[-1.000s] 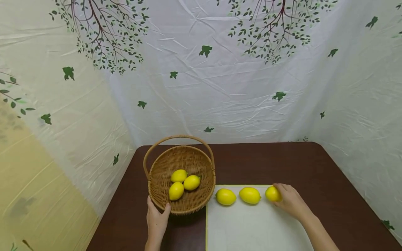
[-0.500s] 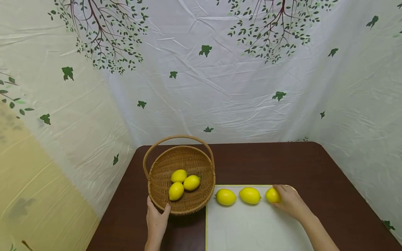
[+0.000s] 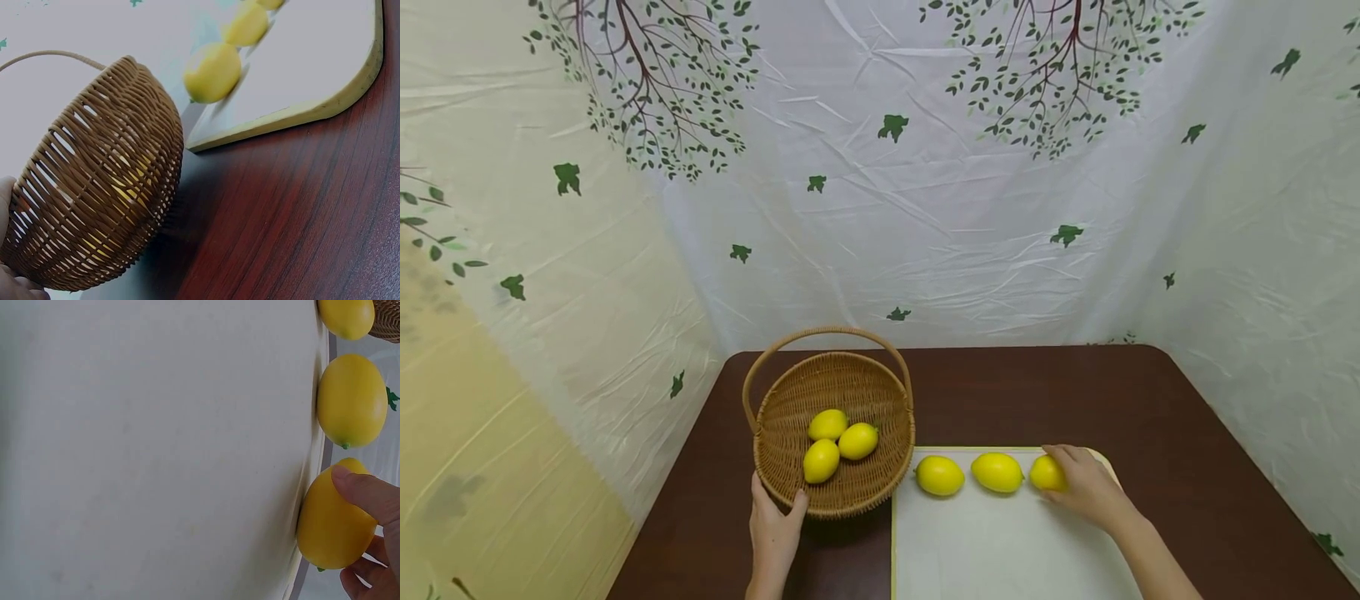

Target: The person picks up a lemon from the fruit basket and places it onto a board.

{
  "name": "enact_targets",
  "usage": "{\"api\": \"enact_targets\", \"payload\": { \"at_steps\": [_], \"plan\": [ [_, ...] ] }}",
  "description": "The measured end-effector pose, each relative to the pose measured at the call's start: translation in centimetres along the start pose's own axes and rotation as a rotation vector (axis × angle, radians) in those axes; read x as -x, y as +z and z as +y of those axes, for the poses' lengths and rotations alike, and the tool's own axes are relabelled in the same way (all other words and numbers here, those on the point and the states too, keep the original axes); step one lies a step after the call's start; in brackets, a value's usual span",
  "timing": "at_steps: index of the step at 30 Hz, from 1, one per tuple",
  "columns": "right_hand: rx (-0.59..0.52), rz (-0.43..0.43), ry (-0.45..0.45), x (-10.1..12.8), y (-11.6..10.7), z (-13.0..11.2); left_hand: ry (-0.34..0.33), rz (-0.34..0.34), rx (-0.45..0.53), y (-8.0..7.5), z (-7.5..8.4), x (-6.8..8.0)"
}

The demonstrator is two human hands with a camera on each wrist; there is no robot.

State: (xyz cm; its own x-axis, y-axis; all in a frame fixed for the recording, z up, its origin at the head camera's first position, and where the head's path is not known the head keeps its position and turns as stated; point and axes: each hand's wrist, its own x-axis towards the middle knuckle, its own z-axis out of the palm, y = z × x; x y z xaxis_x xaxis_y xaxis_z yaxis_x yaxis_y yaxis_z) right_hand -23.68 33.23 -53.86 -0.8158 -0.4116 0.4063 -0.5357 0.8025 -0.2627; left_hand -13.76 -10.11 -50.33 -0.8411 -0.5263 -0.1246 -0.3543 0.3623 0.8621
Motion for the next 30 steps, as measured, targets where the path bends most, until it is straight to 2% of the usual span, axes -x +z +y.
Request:
{"api": "enact_targets", "payload": {
  "at_steps": [4,12,19,30],
  "plan": [
    [0.003,0.009,0.005,-0.2,0.3,0.2,0.013,0.000,-0.003,0.1,-0.1,-0.1],
    [-0.008,0.012,0.008,-0.6,0.5,0.3,-0.004,-0.006,-0.002,-0.1,-0.2,-0.2],
    [-0.031,-0.040,0.010,-0.8,0.1,-0.4,-0.025,-0.014,0.004,-0.4,-0.1,-0.3],
    [-0.029,0.062,-0.103,-2.3,-0.8,-2.2,-0.026,-0.018,0.006,-0.4,-0.1,-0.3]
  ]
}}
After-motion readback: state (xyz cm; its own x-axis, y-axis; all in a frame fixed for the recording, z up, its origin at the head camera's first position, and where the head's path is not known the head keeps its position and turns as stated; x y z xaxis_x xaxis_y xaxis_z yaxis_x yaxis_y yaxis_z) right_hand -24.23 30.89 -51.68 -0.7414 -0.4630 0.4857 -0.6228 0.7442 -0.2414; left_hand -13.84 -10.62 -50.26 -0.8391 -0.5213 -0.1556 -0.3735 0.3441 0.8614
